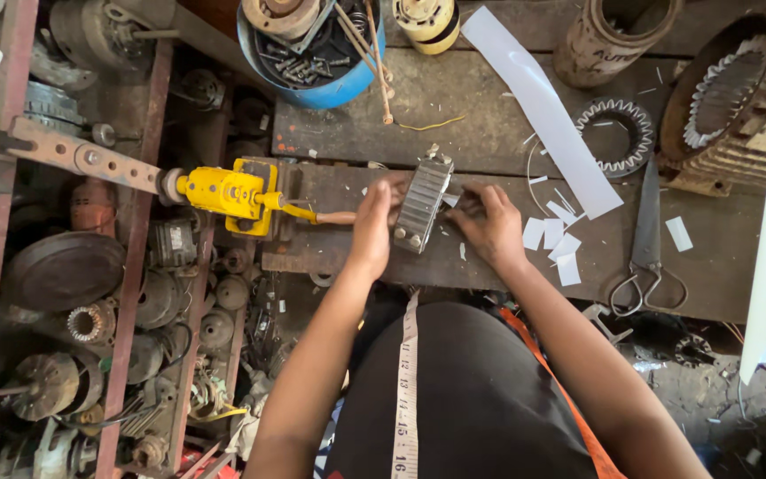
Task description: The person inserts small white paper shims into the slots of a cylindrical metal motor stator. They repeatedly pick up shims, fold them, and place them into the stator's grooves. The person handles the stator and the shims by hand throughout the process.
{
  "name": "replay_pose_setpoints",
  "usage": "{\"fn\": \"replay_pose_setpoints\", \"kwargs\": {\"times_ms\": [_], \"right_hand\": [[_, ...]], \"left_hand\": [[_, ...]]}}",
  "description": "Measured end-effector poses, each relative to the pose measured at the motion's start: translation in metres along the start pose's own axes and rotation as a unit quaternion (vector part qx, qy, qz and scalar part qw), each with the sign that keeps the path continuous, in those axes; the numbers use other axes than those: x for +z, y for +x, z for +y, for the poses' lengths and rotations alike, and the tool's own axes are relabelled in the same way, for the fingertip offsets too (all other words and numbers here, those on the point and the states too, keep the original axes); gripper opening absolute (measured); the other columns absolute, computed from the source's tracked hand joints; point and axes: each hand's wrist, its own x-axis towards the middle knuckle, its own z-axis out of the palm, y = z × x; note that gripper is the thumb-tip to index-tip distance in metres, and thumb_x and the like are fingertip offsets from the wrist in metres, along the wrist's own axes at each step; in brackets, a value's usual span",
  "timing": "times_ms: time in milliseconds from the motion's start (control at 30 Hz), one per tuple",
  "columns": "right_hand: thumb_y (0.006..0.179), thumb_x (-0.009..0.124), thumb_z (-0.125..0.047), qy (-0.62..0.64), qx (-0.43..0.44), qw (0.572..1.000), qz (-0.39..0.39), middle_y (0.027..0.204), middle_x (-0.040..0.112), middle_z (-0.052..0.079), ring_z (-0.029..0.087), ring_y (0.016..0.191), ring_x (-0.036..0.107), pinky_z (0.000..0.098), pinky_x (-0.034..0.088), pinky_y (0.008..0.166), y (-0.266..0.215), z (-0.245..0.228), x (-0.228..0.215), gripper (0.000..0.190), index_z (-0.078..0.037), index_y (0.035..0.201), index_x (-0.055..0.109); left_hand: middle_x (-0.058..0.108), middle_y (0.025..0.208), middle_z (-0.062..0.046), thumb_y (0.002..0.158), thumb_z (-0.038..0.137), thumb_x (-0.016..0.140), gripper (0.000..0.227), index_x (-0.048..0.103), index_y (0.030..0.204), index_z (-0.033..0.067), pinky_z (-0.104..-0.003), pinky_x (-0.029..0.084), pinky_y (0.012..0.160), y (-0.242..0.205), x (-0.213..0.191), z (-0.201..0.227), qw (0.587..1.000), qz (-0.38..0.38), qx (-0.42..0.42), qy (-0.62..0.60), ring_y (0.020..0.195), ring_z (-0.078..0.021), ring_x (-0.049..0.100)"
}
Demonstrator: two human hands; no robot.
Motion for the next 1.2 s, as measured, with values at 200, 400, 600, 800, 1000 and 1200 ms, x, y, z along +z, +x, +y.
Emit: {"fn": "replay_pose_setpoints", "kwargs": {"times_ms": [200, 400, 600, 800, 1000, 1200], "right_hand": [[0.087, 0.080, -0.010, 0.026, -0.025, 0.999, 0.023, 0.103, 0.076, 0.012, 0.028, 0.093, 0.074, 0.0365, 0.059, 0.084, 0.002, 0.007, 0.017, 0.017, -0.004, 0.103, 0.077], [0.086, 0.079, -0.008, 0.058, 0.061, 0.995, 0.047, 0.101, 0.076, 0.013, 0.026, 0.091, 0.075, 0.0354, 0.058, 0.083, -0.009, -0.001, 0.016, 0.020, -0.004, 0.105, 0.076], [0.090, 0.071, -0.007, 0.173, 0.108, 0.979, -0.012, 0.111, 0.073, 0.012, 0.027, 0.092, 0.074, 0.0350, 0.060, 0.082, -0.010, 0.006, 0.024, 0.023, -0.006, 0.113, 0.074], [0.092, 0.070, -0.011, 0.019, 0.039, 0.999, 0.008, 0.115, 0.072, 0.013, 0.031, 0.102, 0.070, 0.0382, 0.055, 0.090, -0.023, 0.002, 0.005, 0.026, -0.006, 0.118, 0.074], [0.084, 0.079, -0.016, -0.179, 0.053, 0.982, 0.040, 0.114, 0.066, 0.016, 0.038, 0.108, 0.061, 0.0461, 0.051, 0.092, -0.019, 0.009, -0.029, 0.033, -0.004, 0.113, 0.072], [0.078, 0.081, -0.012, -0.177, 0.075, 0.981, 0.002, 0.117, 0.064, 0.019, 0.040, 0.111, 0.058, 0.0463, 0.049, 0.096, -0.016, 0.026, -0.023, 0.039, -0.005, 0.116, 0.073]], "left_hand": [[0.076, 0.112, -0.011, 0.092, 0.015, 0.068, 0.033, 0.068, 0.122, 0.0026, -0.031, 0.055, 0.088, 0.037, -0.013, -0.015, 0.918, -0.023, 0.085, 0.387, 0.100, -0.0163, 0.073], [0.078, 0.105, -0.010, 0.090, 0.016, 0.072, 0.029, 0.068, 0.115, 0.0017, -0.031, 0.056, 0.085, 0.037, -0.009, -0.005, 0.925, -0.049, 0.090, 0.365, 0.096, -0.0165, 0.074], [0.074, 0.108, -0.016, 0.086, 0.016, 0.075, 0.029, 0.072, 0.112, 0.0024, -0.037, 0.055, 0.087, 0.037, -0.010, -0.004, 0.852, -0.054, 0.219, 0.473, 0.101, -0.0317, 0.072], [0.076, 0.109, -0.015, 0.091, 0.017, 0.069, 0.021, 0.074, 0.107, 0.0046, -0.037, 0.056, 0.087, 0.046, -0.017, -0.015, 0.875, -0.027, 0.177, 0.449, 0.101, -0.0333, 0.074], [0.076, 0.109, -0.017, 0.089, 0.016, 0.069, 0.024, 0.075, 0.109, 0.0042, -0.037, 0.056, 0.086, 0.052, -0.022, -0.013, 0.850, -0.055, 0.214, 0.478, 0.101, -0.0347, 0.073], [0.076, 0.104, -0.016, 0.088, 0.017, 0.071, 0.023, 0.075, 0.107, 0.0048, -0.036, 0.057, 0.082, 0.052, -0.022, -0.012, 0.878, -0.045, 0.145, 0.454, 0.095, -0.0322, 0.076]]}}
